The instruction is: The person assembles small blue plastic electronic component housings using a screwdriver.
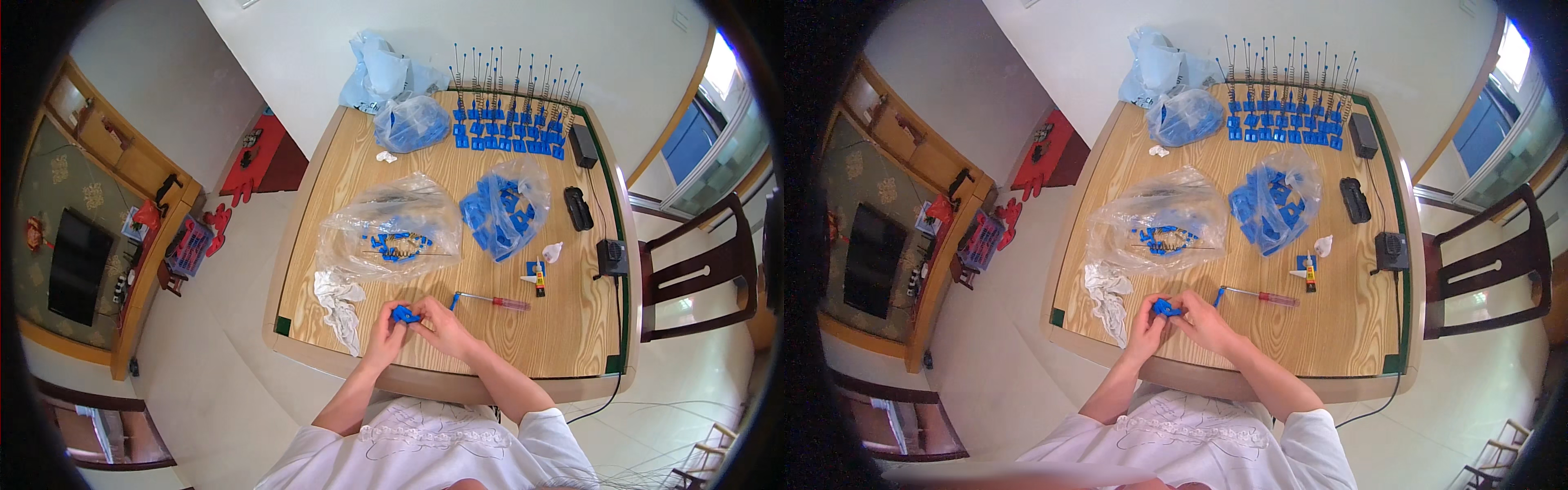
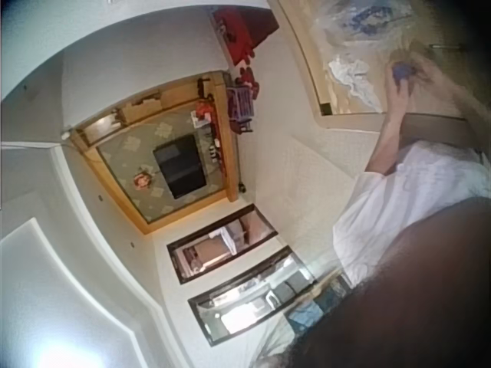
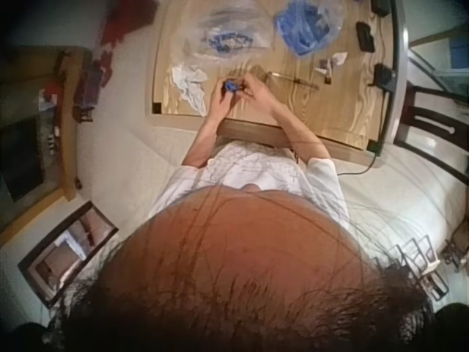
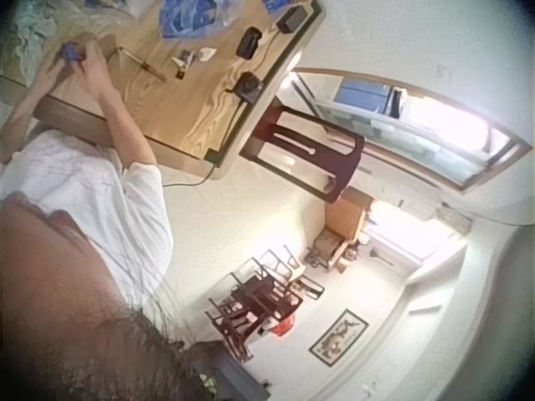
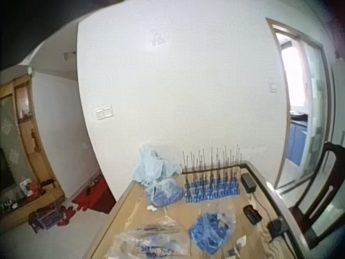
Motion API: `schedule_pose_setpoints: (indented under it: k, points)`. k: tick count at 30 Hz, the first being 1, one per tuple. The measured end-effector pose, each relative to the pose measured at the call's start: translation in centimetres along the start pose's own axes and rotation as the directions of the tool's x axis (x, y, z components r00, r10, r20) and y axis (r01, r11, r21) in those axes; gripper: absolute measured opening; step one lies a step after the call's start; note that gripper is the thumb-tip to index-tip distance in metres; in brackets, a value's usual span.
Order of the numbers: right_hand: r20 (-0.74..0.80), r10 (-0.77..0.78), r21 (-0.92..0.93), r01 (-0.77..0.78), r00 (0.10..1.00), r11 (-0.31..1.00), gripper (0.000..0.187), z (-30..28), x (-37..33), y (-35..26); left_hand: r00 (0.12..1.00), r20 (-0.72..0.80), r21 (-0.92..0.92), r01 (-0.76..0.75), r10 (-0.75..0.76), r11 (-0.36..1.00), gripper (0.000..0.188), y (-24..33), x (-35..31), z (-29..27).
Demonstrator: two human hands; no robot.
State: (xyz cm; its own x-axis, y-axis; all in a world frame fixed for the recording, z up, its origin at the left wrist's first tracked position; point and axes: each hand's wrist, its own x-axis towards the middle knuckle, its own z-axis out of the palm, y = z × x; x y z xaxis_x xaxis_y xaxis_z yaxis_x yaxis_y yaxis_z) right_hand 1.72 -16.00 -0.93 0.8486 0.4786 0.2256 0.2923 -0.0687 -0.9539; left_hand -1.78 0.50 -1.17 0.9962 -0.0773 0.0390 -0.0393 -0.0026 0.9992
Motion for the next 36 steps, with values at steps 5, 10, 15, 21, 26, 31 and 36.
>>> schedule_pose_setpoints:
  k: [5, 10, 15, 21, 26, 31, 36]
  points:
    - [-0.023, -0.023, -0.418, 0.011, 0.999, 0.908, 0.028, -3.3, 0.5, -2.7, 0.922, -0.130, -0.471, 0.267, -0.365, 0.841, 0.033, 0.1, 0.9, -1.4]
    - [-0.264, 0.064, -0.770, -0.250, 0.962, 0.587, 0.021, -9.9, -1.8, -3.8, 0.903, -0.153, -0.625, 0.226, -0.401, 0.747, 0.028, 1.0, 0.9, -2.3]
    - [-0.362, 0.175, -0.731, -0.396, 0.915, 0.556, 0.017, -11.1, -3.3, -1.1, 0.920, 0.096, -0.852, 0.273, -0.380, 0.446, 0.019, -1.1, 1.6, -3.4]
    - [-0.175, -0.009, -0.469, -0.076, 0.985, 0.880, 0.016, -3.8, 0.0, -5.3, 0.873, 0.096, -0.895, 0.286, -0.478, 0.343, 0.021, -1.9, 2.2, -3.4]
    - [0.010, -0.093, -0.543, 0.083, 0.996, 0.836, 0.019, -1.2, -0.4, -5.4, 0.827, -0.235, -0.681, 0.235, -0.511, 0.694, 0.024, 0.4, 2.6, -3.6]
    - [0.033, -0.115, -0.604, 0.111, 0.993, 0.789, 0.020, -1.0, -0.5, -6.2, 0.881, -0.298, -0.460, 0.206, -0.368, 0.864, 0.022, 0.9, 2.8, -3.7]
    - [0.050, -0.106, -0.630, 0.114, 0.993, 0.768, 0.022, -1.2, -0.4, -6.7, 0.905, -0.288, -0.399, 0.185, -0.315, 0.898, 0.020, 1.2, 2.7, -3.6]
